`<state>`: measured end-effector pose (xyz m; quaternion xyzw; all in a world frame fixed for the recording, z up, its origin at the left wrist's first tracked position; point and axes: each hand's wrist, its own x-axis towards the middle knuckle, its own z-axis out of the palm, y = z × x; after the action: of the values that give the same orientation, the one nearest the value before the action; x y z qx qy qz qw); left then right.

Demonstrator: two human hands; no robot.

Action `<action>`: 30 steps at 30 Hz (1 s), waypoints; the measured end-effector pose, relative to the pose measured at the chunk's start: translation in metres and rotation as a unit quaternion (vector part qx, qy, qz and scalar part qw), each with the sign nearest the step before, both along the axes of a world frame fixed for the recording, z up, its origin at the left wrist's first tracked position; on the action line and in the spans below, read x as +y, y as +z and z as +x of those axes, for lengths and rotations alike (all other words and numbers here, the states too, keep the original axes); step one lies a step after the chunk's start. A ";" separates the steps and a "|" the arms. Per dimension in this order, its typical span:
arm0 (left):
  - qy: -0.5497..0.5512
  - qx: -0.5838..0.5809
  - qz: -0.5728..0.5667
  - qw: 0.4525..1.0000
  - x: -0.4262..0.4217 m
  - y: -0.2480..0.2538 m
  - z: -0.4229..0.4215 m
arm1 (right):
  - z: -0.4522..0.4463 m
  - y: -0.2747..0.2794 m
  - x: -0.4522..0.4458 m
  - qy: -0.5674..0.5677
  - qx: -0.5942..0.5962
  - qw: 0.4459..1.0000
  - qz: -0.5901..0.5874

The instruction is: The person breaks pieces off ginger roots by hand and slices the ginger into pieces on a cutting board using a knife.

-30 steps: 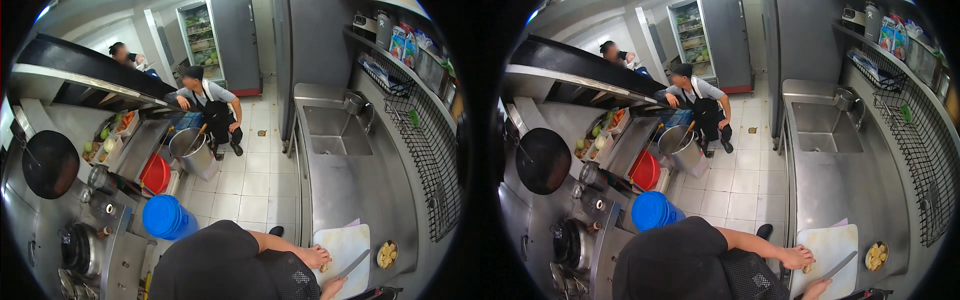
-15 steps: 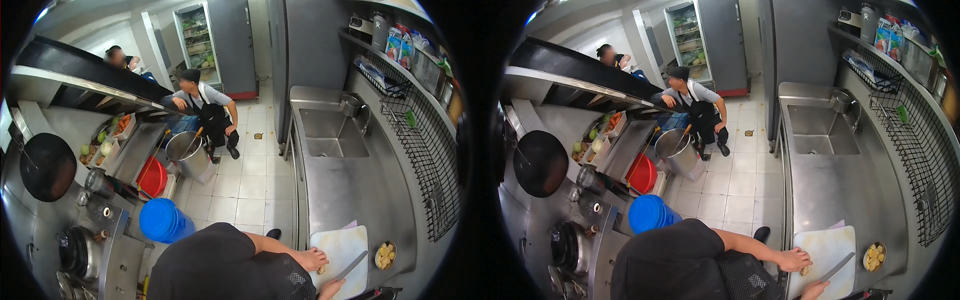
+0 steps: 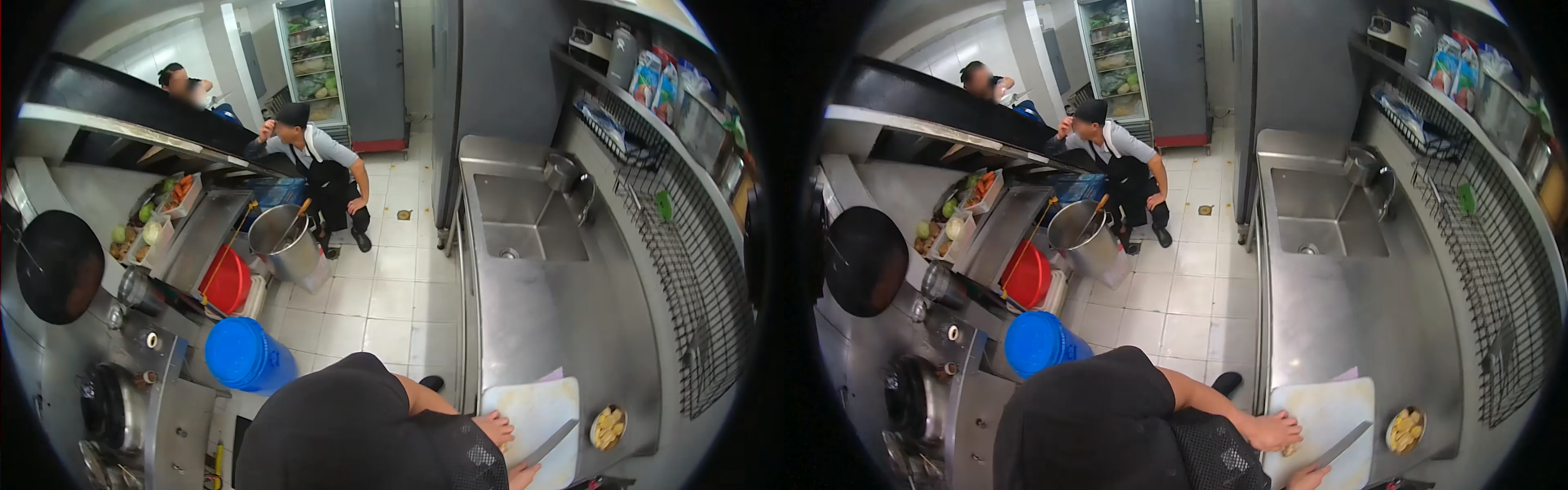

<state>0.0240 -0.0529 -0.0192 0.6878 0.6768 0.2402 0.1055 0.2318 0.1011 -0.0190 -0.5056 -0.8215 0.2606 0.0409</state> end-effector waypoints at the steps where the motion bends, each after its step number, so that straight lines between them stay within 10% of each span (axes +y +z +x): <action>1: 0.007 0.005 0.007 1.000 0.011 -0.003 -0.006 | -0.002 -0.003 0.002 -0.006 0.019 1.000 0.011; 10: -0.078 0.003 0.073 0.994 0.050 -0.014 -0.018 | -0.007 0.029 -0.028 -0.094 -0.027 0.994 -0.038; 15: -0.097 -0.032 0.070 0.992 0.038 0.003 -0.018 | 0.001 -0.016 -0.037 -0.052 -0.014 0.984 0.168; 30: -0.097 -0.030 0.051 0.994 0.040 0.008 -0.025 | -0.011 0.011 -0.061 -0.138 0.120 0.982 0.042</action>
<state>-0.0013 -0.0129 -0.0111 0.7472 0.5903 0.2835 0.1133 0.2205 0.0399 -0.0075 -0.5771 -0.7430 0.2768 0.1957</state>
